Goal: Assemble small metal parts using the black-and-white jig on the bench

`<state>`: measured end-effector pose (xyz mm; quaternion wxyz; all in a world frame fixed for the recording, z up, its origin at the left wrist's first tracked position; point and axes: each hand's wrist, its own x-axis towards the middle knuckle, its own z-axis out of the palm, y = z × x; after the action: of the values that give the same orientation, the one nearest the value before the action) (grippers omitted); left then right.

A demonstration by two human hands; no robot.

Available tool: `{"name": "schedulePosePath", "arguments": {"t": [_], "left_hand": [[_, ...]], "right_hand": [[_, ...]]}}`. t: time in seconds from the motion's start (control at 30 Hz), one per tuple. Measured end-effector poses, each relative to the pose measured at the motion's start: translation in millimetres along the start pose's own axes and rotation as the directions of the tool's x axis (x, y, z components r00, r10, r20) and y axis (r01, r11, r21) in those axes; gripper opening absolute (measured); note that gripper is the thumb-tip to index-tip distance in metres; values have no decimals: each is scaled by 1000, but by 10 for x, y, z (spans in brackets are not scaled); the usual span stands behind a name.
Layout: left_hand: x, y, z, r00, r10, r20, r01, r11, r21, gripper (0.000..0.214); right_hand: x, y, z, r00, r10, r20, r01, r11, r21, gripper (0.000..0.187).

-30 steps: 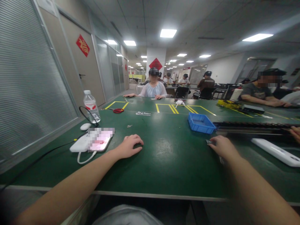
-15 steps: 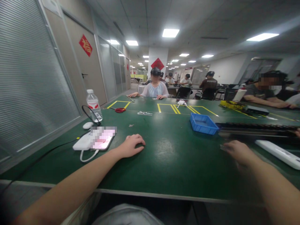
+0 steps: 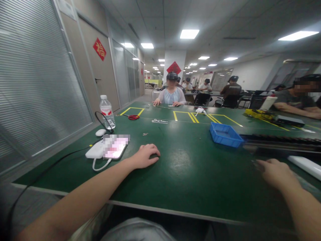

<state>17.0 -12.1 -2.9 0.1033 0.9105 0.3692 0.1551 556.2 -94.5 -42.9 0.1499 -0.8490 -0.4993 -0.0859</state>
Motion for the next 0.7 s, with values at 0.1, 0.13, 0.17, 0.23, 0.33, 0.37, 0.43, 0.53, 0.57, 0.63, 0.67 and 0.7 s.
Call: {"name": "schedulePosePath", "arguments": {"t": [0.1, 0.13, 0.17, 0.23, 0.33, 0.37, 0.43, 0.53, 0.57, 0.63, 0.67, 0.7], "left_hand": [[1, -1, 2, 1000, 4, -1, -4, 1000, -2, 21], [2, 1, 1, 1000, 2, 0, -2, 1000, -4, 20], [2, 4, 0, 1000, -1, 0, 1, 1000, -7, 20], [2, 7, -1, 1000, -6, 0, 6, 1000, -10, 20], [6, 5, 4, 1000, -5, -2, 5, 1000, -9, 20], [8, 4, 7, 1000, -6, 0, 6, 1000, -6, 21], [13, 4, 9, 1000, -11, 7, 11, 1000, -2, 21], [18, 12, 4, 1000, -17, 14, 17, 1000, -2, 21], [19, 16, 0, 1000, -18, 16, 18, 1000, -2, 21], [18, 21, -6, 1000, -18, 17, 18, 1000, -2, 21], [17, 22, -8, 1000, -18, 18, 18, 1000, -3, 21], [16, 22, -9, 1000, -16, 19, 16, 1000, -3, 21]], "right_hand": [[0, 70, 30, 994, 25, 105, -7, 986, -166, 46], [-5, 76, 28, 994, 32, 109, -9, 979, -203, 44], [-10, 77, 24, 994, 30, 109, -4, 973, -230, 41], [-21, 68, 12, 992, 7, 126, 27, 963, -267, 38], [-28, 56, -11, 989, -22, 146, 64, 955, -291, 43], [-28, 57, -19, 989, -29, 146, 71, 954, -293, 45], [-26, 70, -34, 989, -32, 147, 74, 953, -292, 44], [-30, 94, -43, 984, -20, 178, 71, 957, -283, 38], [-34, 97, -43, 983, -26, 183, 76, 958, -277, 37], [-42, 92, -45, 986, -42, 161, 84, 961, -264, 42], [-46, 83, -48, 989, -40, 143, 76, 963, -258, 45], [-48, 71, -55, 991, -28, 127, 59, 966, -252, 48]]}}
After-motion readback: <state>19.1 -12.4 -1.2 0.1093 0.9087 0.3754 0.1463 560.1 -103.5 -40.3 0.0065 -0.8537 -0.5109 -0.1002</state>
